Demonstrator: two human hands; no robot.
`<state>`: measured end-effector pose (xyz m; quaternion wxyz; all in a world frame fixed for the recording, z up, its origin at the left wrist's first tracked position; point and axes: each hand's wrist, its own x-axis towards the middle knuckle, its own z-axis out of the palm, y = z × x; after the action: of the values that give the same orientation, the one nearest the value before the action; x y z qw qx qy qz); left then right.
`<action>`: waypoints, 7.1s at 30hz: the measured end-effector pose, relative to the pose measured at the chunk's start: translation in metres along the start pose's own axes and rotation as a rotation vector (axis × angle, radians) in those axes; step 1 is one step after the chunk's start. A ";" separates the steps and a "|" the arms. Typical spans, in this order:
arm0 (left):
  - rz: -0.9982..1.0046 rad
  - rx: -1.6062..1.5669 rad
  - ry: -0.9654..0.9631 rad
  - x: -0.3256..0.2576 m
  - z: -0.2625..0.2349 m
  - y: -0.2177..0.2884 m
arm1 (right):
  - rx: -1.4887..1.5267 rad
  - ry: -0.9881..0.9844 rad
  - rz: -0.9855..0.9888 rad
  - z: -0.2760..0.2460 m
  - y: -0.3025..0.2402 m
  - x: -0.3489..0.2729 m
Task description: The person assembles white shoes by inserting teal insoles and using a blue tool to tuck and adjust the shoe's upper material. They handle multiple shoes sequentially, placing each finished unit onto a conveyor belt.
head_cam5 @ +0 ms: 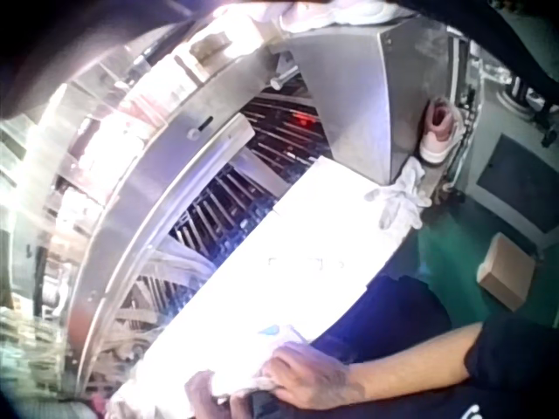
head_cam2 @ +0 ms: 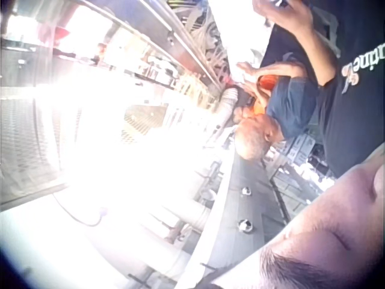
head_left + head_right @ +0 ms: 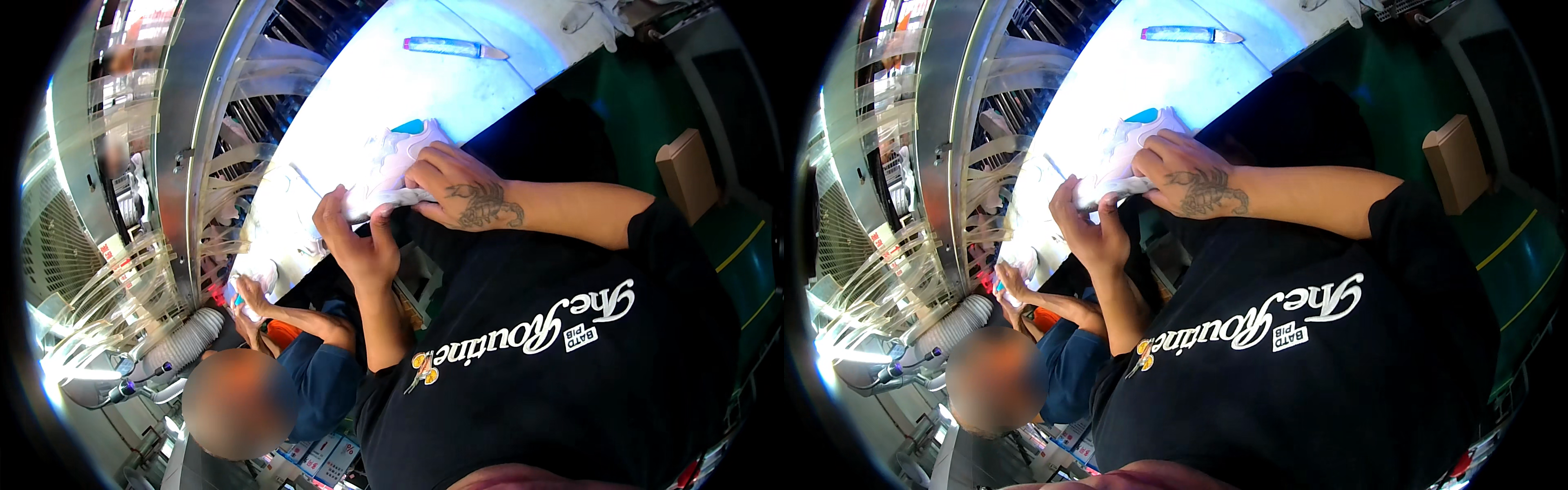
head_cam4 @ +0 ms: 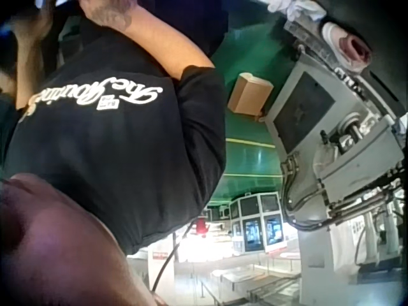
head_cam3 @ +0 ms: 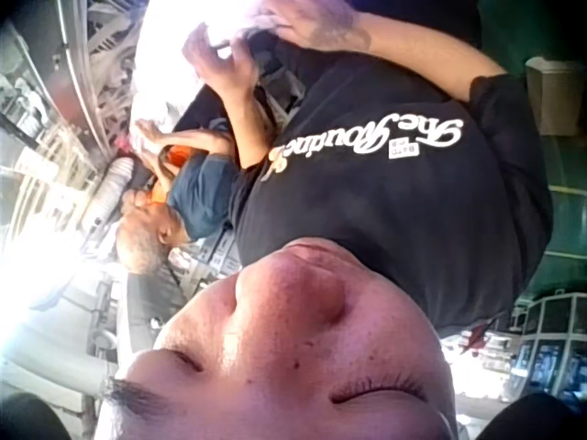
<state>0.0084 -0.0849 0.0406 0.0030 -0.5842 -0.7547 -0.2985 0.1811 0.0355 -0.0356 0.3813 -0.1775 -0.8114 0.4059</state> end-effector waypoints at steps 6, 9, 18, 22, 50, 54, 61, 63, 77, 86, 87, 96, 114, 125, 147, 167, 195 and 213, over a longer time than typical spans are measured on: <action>0.034 0.080 -0.051 0.011 0.001 0.022 | 0.018 -0.059 -0.106 -0.006 0.011 0.016; 0.059 0.048 0.003 0.010 0.010 0.003 | 0.031 -0.092 -0.118 -0.007 0.020 0.023; 0.080 0.011 0.058 0.009 0.017 0.000 | 0.007 -0.202 0.298 -0.014 0.008 0.028; 0.085 -0.065 0.046 0.006 0.014 -0.007 | 0.053 -0.212 0.348 -0.019 0.011 0.032; 0.016 0.112 -0.084 0.020 0.007 0.013 | 0.303 -0.179 0.488 -0.012 -0.012 -0.017; 0.033 0.134 -0.103 0.022 0.004 0.017 | 0.266 -0.144 0.385 -0.011 -0.004 -0.018; 0.052 0.132 -0.135 0.028 0.001 0.015 | 0.112 -0.305 0.405 -0.019 0.005 -0.012; 0.046 0.120 -0.154 0.028 0.001 0.012 | 0.009 -0.316 0.371 -0.019 0.008 -0.013; 0.011 0.163 -0.209 0.029 -0.004 0.024 | -0.088 0.117 -0.013 0.007 0.001 -0.002; -0.053 0.151 -0.289 0.035 -0.010 0.017 | -0.068 0.100 0.024 0.007 -0.001 0.001; -0.076 0.166 -0.310 0.037 -0.012 0.018 | -0.072 0.051 0.061 0.007 -0.006 -0.003; 0.004 0.155 -0.289 0.051 -0.009 0.025 | -0.017 -0.018 0.037 -0.002 0.014 0.019; -0.153 0.100 -0.055 0.033 0.030 -0.002 | 0.112 -0.307 0.379 -0.012 0.017 0.052; -0.538 -0.421 0.094 0.031 0.055 -0.057 | 0.116 -0.051 0.294 -0.046 0.063 0.036; 0.195 -0.245 0.080 -0.013 0.068 -0.021 | 0.102 -0.222 0.336 -0.064 0.039 0.163; 0.174 0.304 -0.364 0.033 -0.016 0.045 | 0.015 -0.318 0.254 -0.036 -0.009 0.157; 0.271 -0.428 0.077 0.018 -0.003 0.015 | 0.349 -0.422 0.299 -0.040 -0.003 0.126; 0.013 -0.633 -0.251 -0.022 0.028 0.000 | 0.218 -0.278 0.198 -0.067 -0.016 0.001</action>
<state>0.0254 -0.0920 0.0099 -0.2695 -0.5931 -0.6154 -0.4437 0.2317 0.0614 0.0029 0.2409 -0.1565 -0.7861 0.5472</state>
